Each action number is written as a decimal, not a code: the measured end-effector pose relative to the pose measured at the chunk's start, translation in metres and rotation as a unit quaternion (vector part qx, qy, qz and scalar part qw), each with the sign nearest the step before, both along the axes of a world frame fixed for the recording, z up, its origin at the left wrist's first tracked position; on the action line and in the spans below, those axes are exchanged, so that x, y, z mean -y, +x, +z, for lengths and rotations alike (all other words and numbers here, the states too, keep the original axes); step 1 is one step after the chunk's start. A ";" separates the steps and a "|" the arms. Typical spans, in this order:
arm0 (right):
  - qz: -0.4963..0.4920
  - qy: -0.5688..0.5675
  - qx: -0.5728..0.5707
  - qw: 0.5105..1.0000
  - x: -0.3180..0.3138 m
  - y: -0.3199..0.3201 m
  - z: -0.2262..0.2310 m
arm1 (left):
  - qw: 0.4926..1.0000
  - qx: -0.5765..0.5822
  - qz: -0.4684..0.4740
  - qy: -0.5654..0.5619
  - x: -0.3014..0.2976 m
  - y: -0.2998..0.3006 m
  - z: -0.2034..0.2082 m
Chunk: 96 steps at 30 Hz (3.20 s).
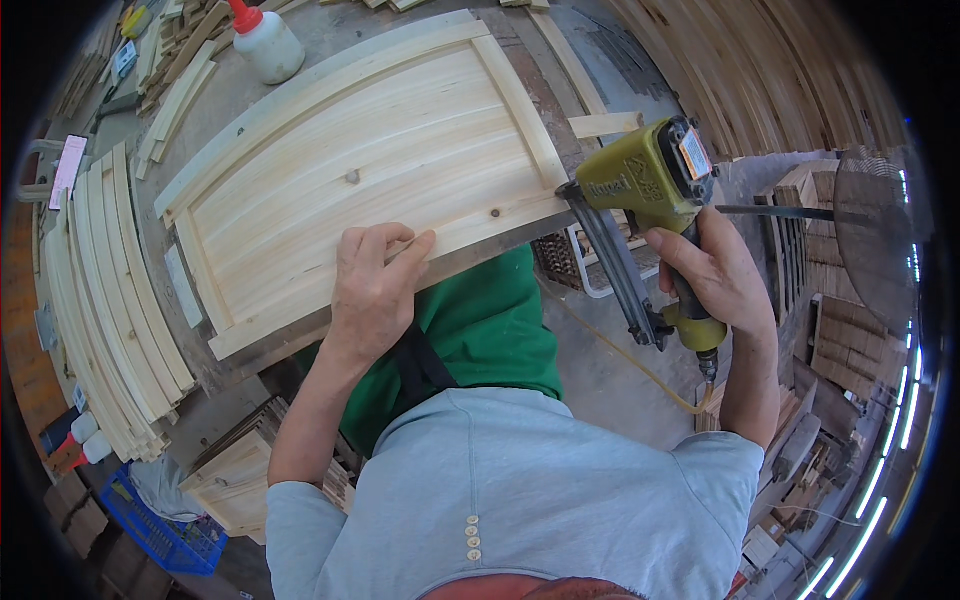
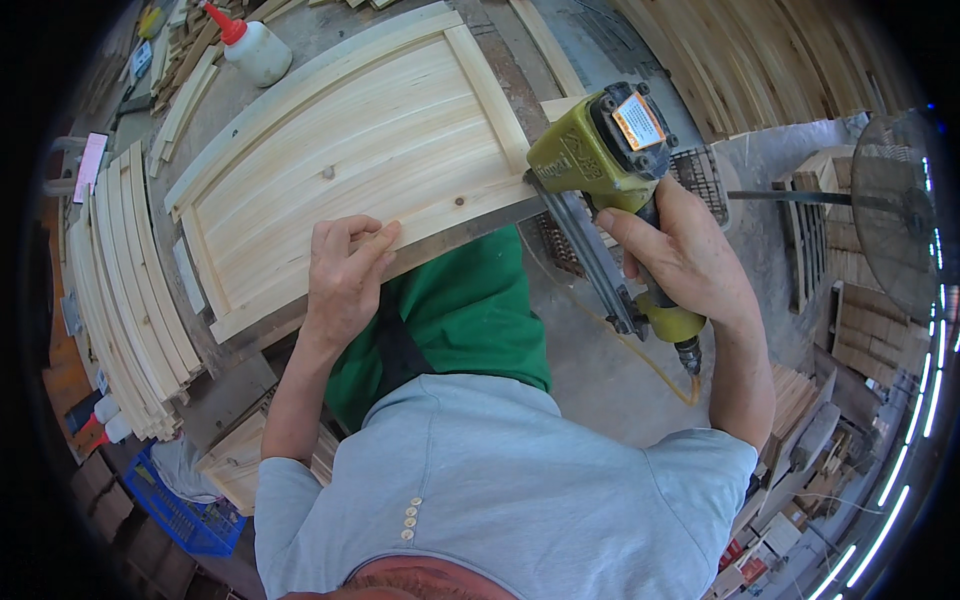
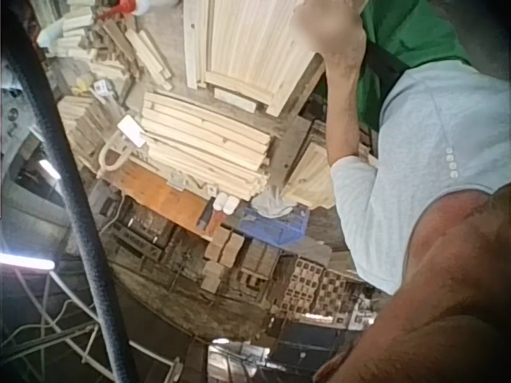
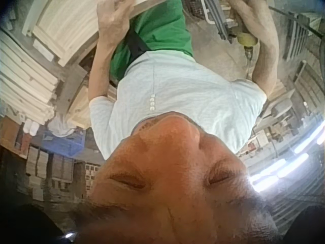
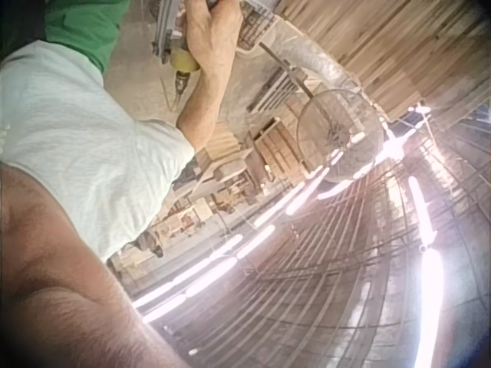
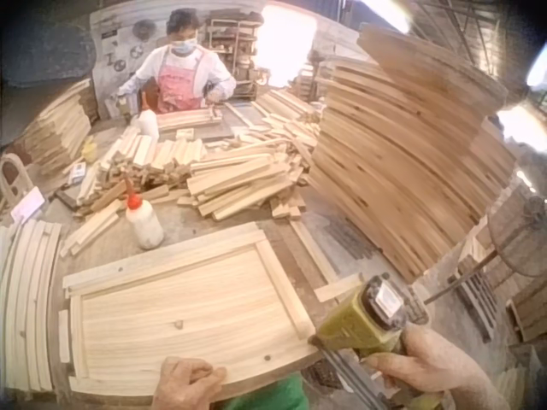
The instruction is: Assembling wooden panels by applying glue and using a pneumatic nail gun.
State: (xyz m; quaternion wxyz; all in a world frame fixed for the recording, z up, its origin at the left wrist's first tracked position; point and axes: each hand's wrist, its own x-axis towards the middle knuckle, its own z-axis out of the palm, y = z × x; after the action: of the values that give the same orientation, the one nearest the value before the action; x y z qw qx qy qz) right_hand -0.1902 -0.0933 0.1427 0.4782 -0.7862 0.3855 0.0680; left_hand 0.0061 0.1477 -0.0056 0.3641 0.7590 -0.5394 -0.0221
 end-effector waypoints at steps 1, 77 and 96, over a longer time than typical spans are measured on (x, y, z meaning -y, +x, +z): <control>-0.003 -0.011 -0.002 1.000 0.000 0.000 -0.001 | 1.000 0.000 -0.001 0.001 0.000 0.000 0.000; 0.378 -0.014 0.117 0.918 -0.200 0.349 -0.016 | 0.983 0.056 0.163 0.056 -0.221 0.113 -0.003; 0.381 0.077 0.008 0.921 -0.220 0.258 -0.004 | 0.977 0.035 0.208 0.017 -0.221 0.109 -0.013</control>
State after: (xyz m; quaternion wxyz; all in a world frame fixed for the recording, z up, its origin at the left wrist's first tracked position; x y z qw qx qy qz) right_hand 0.0683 0.1268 0.1387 0.4782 -0.8351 0.0462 0.2678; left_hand 0.1152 0.3686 -0.0183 0.3285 0.8609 -0.3818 0.0720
